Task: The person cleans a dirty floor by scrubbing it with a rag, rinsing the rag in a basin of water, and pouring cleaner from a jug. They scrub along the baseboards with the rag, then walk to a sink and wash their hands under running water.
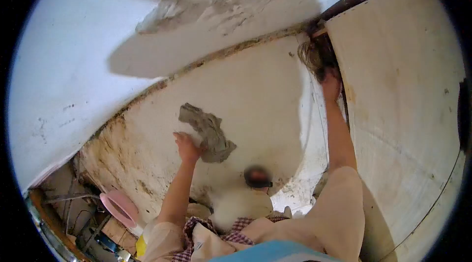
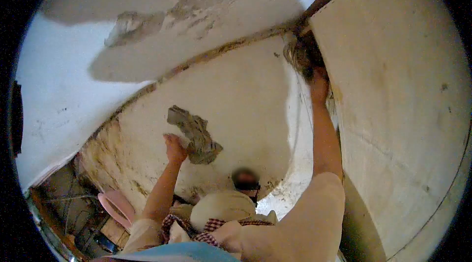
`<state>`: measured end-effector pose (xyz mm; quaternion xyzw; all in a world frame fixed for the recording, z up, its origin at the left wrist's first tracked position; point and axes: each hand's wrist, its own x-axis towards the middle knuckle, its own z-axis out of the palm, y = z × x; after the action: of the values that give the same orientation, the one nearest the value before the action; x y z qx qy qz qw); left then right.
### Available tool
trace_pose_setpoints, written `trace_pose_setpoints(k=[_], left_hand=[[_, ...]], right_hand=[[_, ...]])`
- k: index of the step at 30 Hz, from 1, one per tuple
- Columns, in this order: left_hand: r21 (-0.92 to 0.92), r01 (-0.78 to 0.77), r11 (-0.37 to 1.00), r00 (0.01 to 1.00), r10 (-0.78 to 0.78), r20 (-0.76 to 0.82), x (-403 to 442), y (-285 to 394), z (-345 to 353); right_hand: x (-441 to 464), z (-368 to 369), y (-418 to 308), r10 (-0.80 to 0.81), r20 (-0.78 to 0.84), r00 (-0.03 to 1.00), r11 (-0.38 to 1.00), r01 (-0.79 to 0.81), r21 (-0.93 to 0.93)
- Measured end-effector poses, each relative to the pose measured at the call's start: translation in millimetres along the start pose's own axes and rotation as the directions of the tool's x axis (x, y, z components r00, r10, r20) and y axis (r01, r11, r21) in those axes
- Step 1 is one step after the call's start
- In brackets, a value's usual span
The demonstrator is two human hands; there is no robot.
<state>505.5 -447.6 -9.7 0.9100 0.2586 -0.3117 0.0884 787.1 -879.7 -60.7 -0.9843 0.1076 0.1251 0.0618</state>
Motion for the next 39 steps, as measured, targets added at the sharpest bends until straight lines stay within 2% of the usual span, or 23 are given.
trace_pose_setpoints(k=[4, 5, 6, 8, 9, 10, 11, 12, 13, 15, 18, 20, 21, 22, 23, 24, 25, 27, 30, 32, 35, 37, 39], left_hand=[[-0.017, -0.032, 0.999, 0.996, 0.031, -0.089, 0, -5, 8], [-0.046, -0.047, 0.998, 0.993, 0.041, -0.111, 0, -9, 10], [-0.069, -0.027, 0.997, 0.992, 0.018, -0.128, -11, -21, 15], [-0.116, -0.122, 0.986, 0.985, 0.106, -0.132, 0, -58, 41], [-0.379, -0.091, 0.921, 0.996, 0.089, -0.024, 9, -68, 36], [-0.615, -0.04, 0.787, 0.994, 0.095, 0.057, 15, -79, 28], [-0.832, 0.163, 0.53, 0.97, 0.07, 0.235, 2, -72, -15], [-0.909, 0.366, 0.197, 0.914, 0.108, 0.391, -21, -63, -61], [-0.919, 0.377, -0.114, 0.905, 0.256, 0.339, -31, -69, -71], [-0.668, 0.379, -0.641, 0.884, 0.464, 0.056, -63, -87, -88], [-0.616, 0.333, -0.714, 0.922, 0.384, 0.053, -84, -102, -101], [-0.861, 0.353, -0.365, 0.93, 0.237, 0.281, -97, -113, -116], [-0.907, 0.391, -0.158, 0.919, 0.129, 0.374, -107, -111, -122], [-0.928, 0.371, 0.024, 0.924, 0.092, 0.372, -126, -114, -129], [-0.916, 0.34, 0.213, 0.93, 0.065, 0.361, -147, -115, -137], [-0.911, 0.217, 0.352, 0.944, 0.162, 0.288, -163, -111, -154], [-0.878, 0.084, 0.47, 0.938, 0.259, 0.228, -178, -109, -166], [-0.854, -0.02, 0.521, 0.967, 0.228, 0.116, -175, -103, -169], [-0.659, -0.519, 0.545, 0.84, 0.467, -0.276, -179, -96, -206], [-0.687, -0.475, 0.55, 0.855, 0.473, -0.213, -178, -108, -211], [-0.579, -0.515, 0.632, 0.842, 0.501, -0.202, -181, -117, -202], [-0.497, -0.56, 0.663, 0.82, 0.528, -0.221, -180, -119, -197], [-0.452, -0.583, 0.675, 0.806, 0.549, -0.221, -175, -120, -200]], right_hand=[[4, -23, -20, 0.158, 0.15, 0.976, 0.979, -0.135, -0.151], [-5, 11, -48, 0.004, -0.173, 0.985, 0.999, 0.004, 0.047], [-16, 45, -76, -0.15, -0.473, 0.868, 0.965, 0.233, 0.121], [-77, 49, -134, -0.4, -0.257, 0.88, 0.829, 0.467, 0.308], [-97, 43, -153, -0.48, -0.184, 0.858, 0.752, 0.51, 0.418], [-110, 40, -169, -0.459, -0.176, 0.871, 0.713, 0.479, 0.512], [-121, 38, -182, -0.435, -0.169, 0.885, 0.667, 0.442, 0.599], [-139, 36, -195, -0.413, -0.144, 0.899, 0.617, 0.393, 0.682], [-150, 30, -204, -0.44, -0.193, 0.877, 0.62, 0.452, 0.641], [-185, 13, -218, -0.471, -0.305, 0.827, 0.613, 0.556, 0.561], [-233, -4, -235, -0.621, -0.191, 0.76, 0.631, 0.63, 0.454], [-270, 0, -245, -0.671, 0.085, 0.737, 0.713, 0.61, 0.346], [-282, 15, -238, -0.694, 0.121, 0.709, 0.695, 0.617, 0.37], [-297, 33, -232, -0.709, 0.155, 0.688, 0.685, 0.62, 0.383], [-315, 49, -233, -0.633, 0.259, 0.73, 0.764, 0.535, 0.36], [-325, 61, -237, -0.509, 0.34, 0.791, 0.854, 0.416, 0.311], [-324, 68, -241, -0.55, 0.356, 0.755, 0.813, 0.388, 0.433], [-321, 48, -256, -0.611, 0.385, 0.692, 0.727, 0.298, 0.618], [-306, -1, -257, -0.6, 0.438, 0.669, 0.697, 0.169, 0.697], [-293, -36, -247, -0.571, 0.433, 0.698, 0.705, 0.146, 0.694], [-275, -44, -186, -0.492, 0.594, 0.637, 0.671, -0.158, 0.724], [-273, -51, -140, -0.379, 0.545, 0.748, 0.628, -0.225, 0.745], [-283, -48, -89, -0.045, 0.501, 0.864, 0.539, -0.401, 0.741]])
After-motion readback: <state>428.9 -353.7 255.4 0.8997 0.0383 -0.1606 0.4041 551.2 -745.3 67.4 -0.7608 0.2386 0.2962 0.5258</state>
